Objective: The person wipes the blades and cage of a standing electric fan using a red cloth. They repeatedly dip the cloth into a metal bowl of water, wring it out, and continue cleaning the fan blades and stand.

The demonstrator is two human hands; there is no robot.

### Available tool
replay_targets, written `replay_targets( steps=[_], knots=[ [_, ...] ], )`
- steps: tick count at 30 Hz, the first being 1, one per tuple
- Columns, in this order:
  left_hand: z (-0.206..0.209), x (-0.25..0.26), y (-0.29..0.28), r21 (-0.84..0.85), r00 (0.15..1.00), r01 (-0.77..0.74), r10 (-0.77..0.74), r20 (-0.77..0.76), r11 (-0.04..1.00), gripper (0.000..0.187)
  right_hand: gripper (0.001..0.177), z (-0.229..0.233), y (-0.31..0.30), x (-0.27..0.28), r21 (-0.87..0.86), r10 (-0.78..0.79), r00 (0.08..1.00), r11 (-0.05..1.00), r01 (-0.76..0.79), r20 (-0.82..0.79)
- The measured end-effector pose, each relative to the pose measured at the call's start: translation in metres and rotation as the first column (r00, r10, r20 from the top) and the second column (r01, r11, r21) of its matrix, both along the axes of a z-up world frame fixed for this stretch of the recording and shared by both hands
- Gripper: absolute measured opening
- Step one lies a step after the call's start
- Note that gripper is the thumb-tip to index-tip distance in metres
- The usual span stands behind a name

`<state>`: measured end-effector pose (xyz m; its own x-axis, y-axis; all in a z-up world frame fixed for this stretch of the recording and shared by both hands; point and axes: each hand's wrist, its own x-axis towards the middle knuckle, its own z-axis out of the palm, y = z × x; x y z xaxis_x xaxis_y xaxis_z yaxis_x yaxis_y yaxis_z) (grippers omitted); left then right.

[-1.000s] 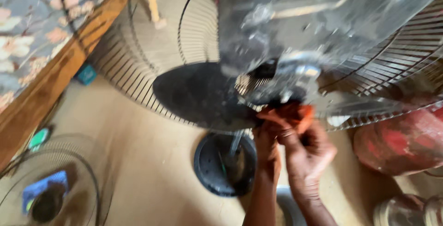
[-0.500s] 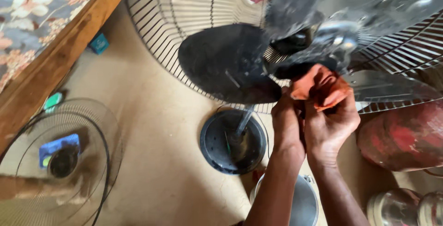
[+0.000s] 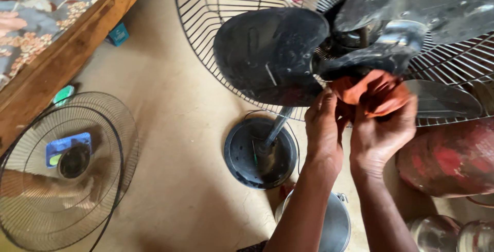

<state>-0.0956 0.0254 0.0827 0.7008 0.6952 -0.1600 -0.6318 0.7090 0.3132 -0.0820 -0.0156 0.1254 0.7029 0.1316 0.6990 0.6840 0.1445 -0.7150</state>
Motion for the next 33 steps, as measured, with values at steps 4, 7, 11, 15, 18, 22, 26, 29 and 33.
replay_targets(
  steps=[4,7,11,15,18,22,26,29,33],
  knots=[
    [-0.011,-0.013,0.003,0.047,0.998,-0.020,0.023,-0.056,0.999,0.028,0.026,-0.031,-0.004,-0.001,-0.153,0.064,0.998,0.986,-0.066,-0.021],
    [-0.021,-0.016,0.007,-0.046,0.997,-0.034,0.031,-0.070,0.998,0.025,0.029,-0.040,-0.002,-0.007,-0.163,0.193,0.980,0.970,-0.182,0.055],
    [-0.035,-0.027,0.024,-0.273,0.970,-0.165,0.107,-0.216,0.948,0.026,0.022,-0.023,0.022,-0.028,-0.264,0.155,0.988,0.953,-0.146,0.016],
    [-0.057,-0.043,0.053,-0.345,0.924,-0.270,0.140,-0.357,0.899,0.031,0.020,0.003,0.038,-0.044,-0.313,0.068,0.998,0.947,-0.067,-0.007],
    [-0.072,-0.041,0.073,-0.292,0.963,-0.210,0.146,-0.225,0.933,0.031,0.025,0.003,0.048,-0.042,-0.390,0.064,0.760,0.884,0.258,0.647],
    [-0.091,-0.029,0.086,0.047,0.885,-0.273,0.231,0.405,0.961,0.016,0.045,-0.025,0.058,-0.032,-0.571,0.188,0.738,0.761,0.307,0.647],
    [-0.105,-0.020,0.083,-0.275,0.936,-0.117,0.199,0.292,0.954,0.037,0.024,-0.053,0.061,-0.025,-0.758,0.190,0.802,0.501,0.417,0.567],
    [-0.104,-0.020,0.079,-0.376,0.958,-0.068,0.165,0.233,0.924,0.044,0.024,-0.054,0.066,-0.022,-0.917,0.105,0.940,0.276,0.286,0.325],
    [-0.085,-0.044,0.057,-0.041,0.552,-0.253,0.179,0.814,0.967,0.042,0.029,-0.039,0.067,-0.019,-0.891,-0.070,0.990,0.448,-0.075,-0.119]
  ],
)
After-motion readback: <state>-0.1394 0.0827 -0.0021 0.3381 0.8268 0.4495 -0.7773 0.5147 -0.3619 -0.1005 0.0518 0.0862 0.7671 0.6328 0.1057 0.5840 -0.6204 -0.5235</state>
